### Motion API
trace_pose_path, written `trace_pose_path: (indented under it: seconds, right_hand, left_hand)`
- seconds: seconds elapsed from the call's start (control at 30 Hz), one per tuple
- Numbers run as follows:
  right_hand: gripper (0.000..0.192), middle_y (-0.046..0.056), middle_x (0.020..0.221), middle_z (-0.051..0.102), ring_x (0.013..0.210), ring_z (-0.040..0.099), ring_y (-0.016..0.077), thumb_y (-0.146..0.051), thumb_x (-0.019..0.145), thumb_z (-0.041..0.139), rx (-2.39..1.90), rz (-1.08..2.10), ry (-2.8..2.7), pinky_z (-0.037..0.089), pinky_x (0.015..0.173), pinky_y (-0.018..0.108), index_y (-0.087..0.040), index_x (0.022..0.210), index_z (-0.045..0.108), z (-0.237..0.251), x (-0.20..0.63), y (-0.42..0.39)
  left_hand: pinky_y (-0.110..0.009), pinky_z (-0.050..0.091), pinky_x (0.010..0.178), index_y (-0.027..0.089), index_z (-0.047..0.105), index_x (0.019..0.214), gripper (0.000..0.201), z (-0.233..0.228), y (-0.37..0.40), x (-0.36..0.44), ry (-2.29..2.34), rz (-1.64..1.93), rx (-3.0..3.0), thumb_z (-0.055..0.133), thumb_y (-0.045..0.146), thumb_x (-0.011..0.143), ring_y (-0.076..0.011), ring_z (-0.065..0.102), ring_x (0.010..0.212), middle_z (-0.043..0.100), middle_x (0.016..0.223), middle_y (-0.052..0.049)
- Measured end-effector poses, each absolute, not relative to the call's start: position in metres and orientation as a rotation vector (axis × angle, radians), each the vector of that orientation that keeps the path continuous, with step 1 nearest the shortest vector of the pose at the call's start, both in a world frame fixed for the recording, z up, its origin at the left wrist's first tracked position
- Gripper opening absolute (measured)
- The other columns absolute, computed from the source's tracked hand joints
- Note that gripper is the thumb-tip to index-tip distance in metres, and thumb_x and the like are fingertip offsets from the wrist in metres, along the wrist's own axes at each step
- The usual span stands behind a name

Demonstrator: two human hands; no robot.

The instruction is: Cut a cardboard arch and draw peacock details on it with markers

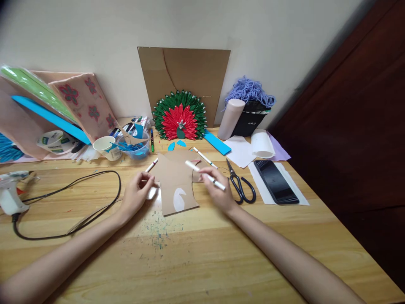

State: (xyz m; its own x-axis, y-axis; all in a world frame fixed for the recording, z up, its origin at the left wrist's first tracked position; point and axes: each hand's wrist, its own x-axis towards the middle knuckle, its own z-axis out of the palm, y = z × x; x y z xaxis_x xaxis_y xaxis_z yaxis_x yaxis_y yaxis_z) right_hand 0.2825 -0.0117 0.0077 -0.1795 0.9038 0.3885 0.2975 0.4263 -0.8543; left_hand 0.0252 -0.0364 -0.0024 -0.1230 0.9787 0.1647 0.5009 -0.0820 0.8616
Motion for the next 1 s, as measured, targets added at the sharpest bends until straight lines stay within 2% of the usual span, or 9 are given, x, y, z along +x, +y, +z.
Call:
trace_pose_path:
  seconds: [0.1,0.2,0.33,0.47,0.63,0.73,0.8,0.87,1.0]
  right_hand:
    - [0.017,0.008,0.095,0.06,0.094,0.054,0.0237,-0.02,0.087,0.045,-1.226,0.259,-1.91,0.042,0.084,0.038,-0.02,0.096,0.06,0.02,0.306,0.018]
    - [0.033,0.012,0.105,0.058,0.1,0.05,0.0278,-0.007,0.08,0.044,-1.441,-0.046,-2.181,0.04,0.087,0.04,-0.017,0.108,0.059,0.023,0.332,0.043]
    - [0.044,0.013,0.11,0.058,0.1,0.05,0.0276,0.001,0.074,0.041,-1.603,-0.056,-2.456,0.04,0.086,0.039,-0.013,0.11,0.059,0.015,0.35,0.054]
    - [0.036,0.013,0.116,0.056,0.105,0.047,0.0266,-0.005,0.079,0.042,-1.593,0.0,-2.467,0.039,0.089,0.038,-0.013,0.109,0.06,0.009,0.341,0.05]
    - [0.021,0.013,0.093,0.059,0.091,0.049,0.0273,-0.028,0.087,0.046,-1.658,-0.152,-2.332,0.04,0.077,0.037,-0.015,0.091,0.063,0.001,0.316,0.046]
    - [0.016,0.013,0.085,0.06,0.085,0.05,0.0275,-0.027,0.085,0.05,-1.75,-0.227,-2.272,0.038,0.072,0.036,-0.015,0.081,0.059,-0.002,0.313,0.046]
    - [0.013,0.012,0.08,0.06,0.081,0.051,0.0265,-0.023,0.085,0.048,-1.812,-0.16,-2.179,0.036,0.069,0.034,-0.015,0.079,0.057,0.001,0.315,0.046]
    - [0.014,0.009,0.074,0.059,0.074,0.052,0.023,-0.024,0.086,0.046,-1.824,0.085,-2.039,0.035,0.065,0.032,-0.016,0.078,0.054,0.007,0.317,0.045]
    - [0.029,-0.001,0.06,0.05,0.054,0.045,0.0131,-0.04,0.085,0.046,-1.543,1.009,-1.767,0.032,0.053,0.025,-0.018,0.066,0.05,0.02,0.304,0.035]
  left_hand:
    - [-0.027,0.043,0.059,0.019,0.051,0.076,0.019,-0.008,-0.027,0.018,1.741,1.139,1.573,0.051,0.036,0.083,-0.0151,0.057,0.064,0.058,0.07,-0.001]
    - [-0.028,0.044,0.064,0.019,0.051,0.083,0.01,-0.011,-0.025,0.017,1.751,1.182,1.624,0.055,0.026,0.078,-0.0162,0.058,0.073,0.059,0.081,-0.003]
    - [-0.029,0.044,0.067,0.02,0.051,0.089,0.01,-0.008,-0.029,0.021,1.696,1.132,1.73,0.048,0.018,0.079,-0.0171,0.058,0.078,0.059,0.091,-0.004]
    - [-0.033,0.043,0.075,0.02,0.053,0.084,0.014,0.0,-0.031,0.023,1.587,1.054,1.9,0.04,0.014,0.083,-0.0186,0.056,0.085,0.059,0.087,-0.004]
    - [-0.032,0.041,0.075,0.02,0.054,0.081,0.018,0.004,-0.033,0.025,1.522,1.022,2.0,0.038,0.013,0.084,-0.0188,0.054,0.085,0.059,0.085,-0.003]
    - [-0.031,0.041,0.073,0.019,0.054,0.081,0.017,0.005,-0.035,0.026,1.473,0.986,2.038,0.038,0.013,0.085,-0.0179,0.053,0.082,0.058,0.083,-0.003]
    - [-0.031,0.041,0.073,0.019,0.053,0.082,0.017,0.006,-0.036,0.026,1.45,0.959,2.07,0.038,0.014,0.086,-0.0174,0.052,0.081,0.057,0.083,-0.003]
    - [-0.03,0.041,0.072,0.019,0.053,0.085,0.016,0.006,-0.038,0.026,1.438,0.941,2.099,0.038,0.016,0.087,-0.017,0.052,0.081,0.056,0.083,-0.002]
    - [-0.03,0.04,0.072,0.019,0.052,0.089,0.015,0.007,-0.043,0.027,1.387,0.892,2.173,0.038,0.019,0.09,-0.0167,0.051,0.08,0.056,0.085,-0.003]
